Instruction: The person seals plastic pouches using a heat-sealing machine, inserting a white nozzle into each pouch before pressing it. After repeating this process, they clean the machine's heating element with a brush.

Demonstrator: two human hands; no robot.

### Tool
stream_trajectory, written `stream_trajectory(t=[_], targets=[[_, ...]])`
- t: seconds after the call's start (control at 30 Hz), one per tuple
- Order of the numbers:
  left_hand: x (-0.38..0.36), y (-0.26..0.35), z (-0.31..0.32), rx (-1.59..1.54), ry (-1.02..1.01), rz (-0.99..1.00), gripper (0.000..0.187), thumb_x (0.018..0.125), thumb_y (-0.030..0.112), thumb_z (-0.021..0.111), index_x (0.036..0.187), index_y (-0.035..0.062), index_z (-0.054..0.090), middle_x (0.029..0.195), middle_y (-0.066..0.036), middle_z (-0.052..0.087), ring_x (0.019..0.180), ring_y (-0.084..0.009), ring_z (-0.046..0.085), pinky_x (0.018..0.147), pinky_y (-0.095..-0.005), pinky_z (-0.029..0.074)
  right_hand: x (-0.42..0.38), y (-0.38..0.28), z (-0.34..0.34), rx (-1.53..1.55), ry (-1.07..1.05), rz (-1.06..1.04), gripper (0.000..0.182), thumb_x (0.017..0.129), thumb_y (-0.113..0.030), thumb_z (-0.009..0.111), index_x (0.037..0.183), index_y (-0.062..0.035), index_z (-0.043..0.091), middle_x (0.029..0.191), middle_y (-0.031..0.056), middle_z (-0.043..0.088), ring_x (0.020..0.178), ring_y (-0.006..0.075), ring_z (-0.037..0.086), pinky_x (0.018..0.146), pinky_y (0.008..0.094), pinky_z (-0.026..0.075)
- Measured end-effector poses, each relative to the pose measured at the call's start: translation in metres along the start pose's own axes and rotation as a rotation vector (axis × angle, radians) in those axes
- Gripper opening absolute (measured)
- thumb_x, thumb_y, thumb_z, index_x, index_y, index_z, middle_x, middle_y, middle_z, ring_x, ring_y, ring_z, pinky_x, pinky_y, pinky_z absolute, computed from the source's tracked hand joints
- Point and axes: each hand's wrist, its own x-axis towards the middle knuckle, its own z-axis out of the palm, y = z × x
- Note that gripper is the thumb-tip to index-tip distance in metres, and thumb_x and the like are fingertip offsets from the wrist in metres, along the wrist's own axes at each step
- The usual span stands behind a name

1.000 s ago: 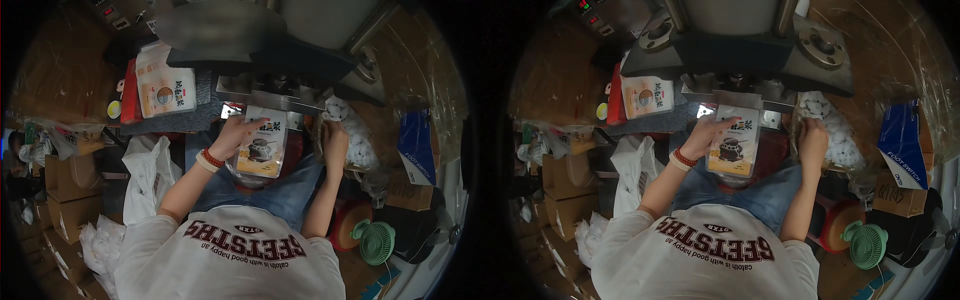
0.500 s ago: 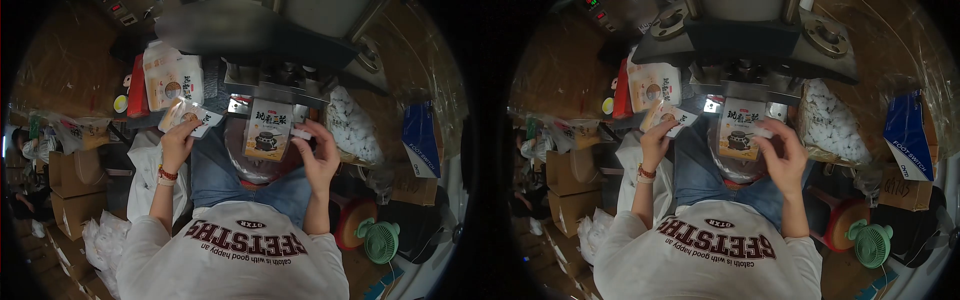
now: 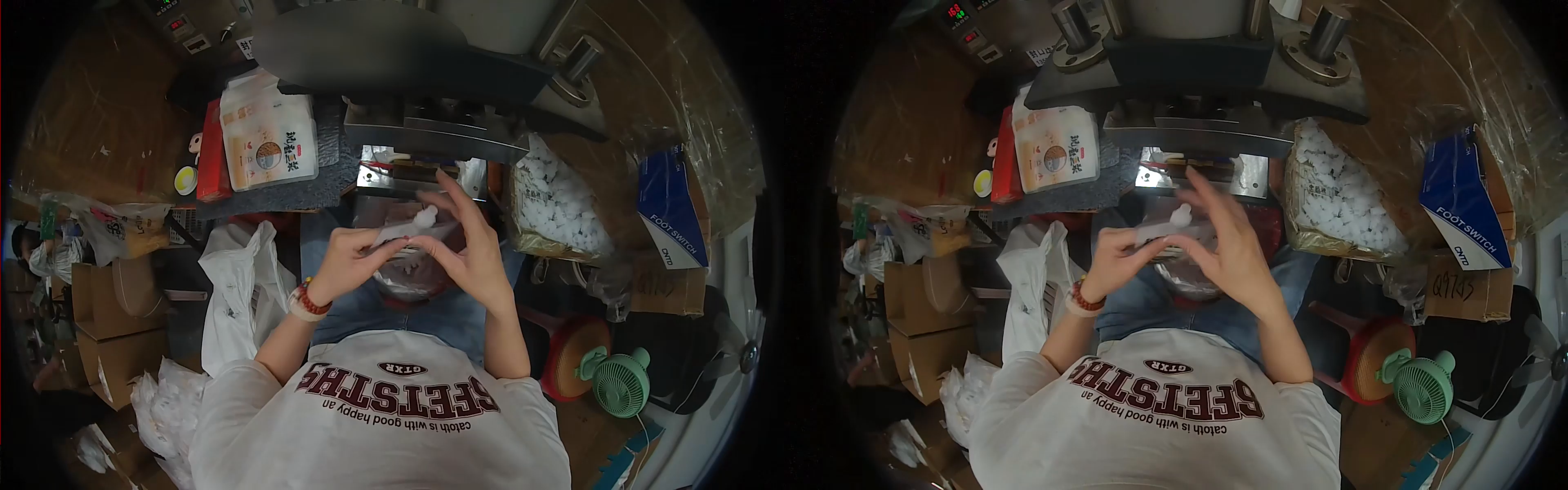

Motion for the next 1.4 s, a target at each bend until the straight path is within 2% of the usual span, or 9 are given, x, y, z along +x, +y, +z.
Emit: stream_trajectory(t=[0.23,0.5,0.63,0.7,0.8,0.97,1.1,1.27,1.4], targets=[[0.048,-0.02,0.028,-0.68,0.046,-0.56,0.025,0.088,0.02,0.068,0.097,-0.0035,0.069,0.084,-0.005,0.07,0.068,-0.0079,0.063,0.06,-0.0218,0.049,-0.01,0.025,-0.075,-0.464,0.491,0.347,0.027,0.083,-0.013,0.069,0.106,-0.0004,0.063,0.101,0.0151,0.065,0.1,0.0288,0.06,0.085,0.034,0.047],[0.067,-0.019,0.024,-0.806,0.043,-0.6,0.03,0.087,0.022,0.069,0.098,-0.0059,0.065,0.094,-0.01,0.069,0.081,-0.0103,0.064,0.07,-0.0239,0.05,-0.024,0.092,-0.079,-1.032,0.109,0.527,0.027,0.084,-0.01,0.063,0.109,-0.0006,0.063,0.101,0.0174,0.064,0.098,0.0333,0.058,0.083,0.0446,0.046],[0.061,-0.047,-0.032,0.057,0.263,-0.341,0.052,0.083,0.038,0.07,0.123,0.0066,0.058,0.109,-0.01,0.066,0.095,-0.0186,0.063,0.084,-0.035,0.048,-0.017,0.084,-0.084,-0.822,0.412,0.459,0.024,0.091,-0.014,0.057,0.11,-0.0016,0.063,0.086,0.0147,0.063,0.08,0.0256,0.058,0.074,0.0349,0.046],[0.049,-0.045,-0.067,1.333,0.465,-0.081,0.073,0.079,0.05,0.069,0.136,0.0109,0.045,0.136,-0.012,0.05,0.124,-0.0258,0.048,0.103,-0.052,0.032,-0.016,0.066,-0.08,-0.599,0.562,0.56,0.023,0.094,-0.015,0.055,0.111,-0.0021,0.063,0.08,0.0117,0.062,0.073,0.0198,0.057,0.07,0.0295,0.045],[0.004,-0.073,-0.098,1.151,0.053,-0.177,0.086,0.075,0.059,0.065,0.143,0.0157,0.034,0.151,-0.008,0.029,0.14,-0.0272,0.025,0.109,-0.0617,0.011,-0.022,0.043,-0.066,-0.107,0.539,0.527,0.026,0.099,-0.016,0.049,0.12,-0.0024,0.054,0.077,0.005,0.058,0.069,0.0094,0.05,0.065,0.021,0.039],[-0.024,-0.058,-0.085,0.926,0.203,0.055,0.049,0.071,-0.004,0.061,0.116,0.0144,0.066,0.106,-0.007,0.068,0.098,-0.0239,0.065,0.087,-0.0323,0.049,-0.014,0.01,-0.022,0.35,0.282,0.261,0.025,0.1,-0.014,0.045,0.122,-0.0029,0.042,0.09,0.0073,0.058,0.079,0.0093,0.051,0.074,0.022,0.04],[-0.018,-0.02,-0.061,0.506,0.295,-0.294,0.036,0.072,-0.004,0.06,0.104,0.0094,0.07,0.099,-0.009,0.07,0.094,-0.025,0.067,0.083,-0.0321,0.051,-0.002,0.0,0.012,0.61,0.182,0.044,0.022,0.097,-0.01,0.048,0.118,-0.0012,0.047,0.116,0.0176,0.061,0.1,0.0152,0.059,0.09,0.0265,0.044],[-0.011,0.007,-0.023,0.263,0.338,0.096,0.029,0.073,-0.005,0.059,0.099,0.004,0.071,0.099,-0.01,0.071,0.1,-0.0245,0.066,0.087,-0.0325,0.05,-0.009,0.006,0.042,0.373,0.074,0.218,0.021,0.095,-0.007,0.051,0.115,-0.0008,0.049,0.127,0.0135,0.057,0.118,0.0203,0.054,0.101,0.0401,0.038],[-0.004,0.023,-0.019,0.239,0.217,0.216,0.025,0.074,-0.002,0.064,0.098,0.0027,0.071,0.095,-0.01,0.071,0.094,-0.0245,0.068,0.082,-0.032,0.052,-0.003,0.011,0.033,-0.252,0.01,-0.217,0.026,0.09,-0.01,0.056,0.114,-0.0031,0.05,0.128,0.009,0.057,0.129,0.0327,0.042,0.11,0.0547,0.018]])
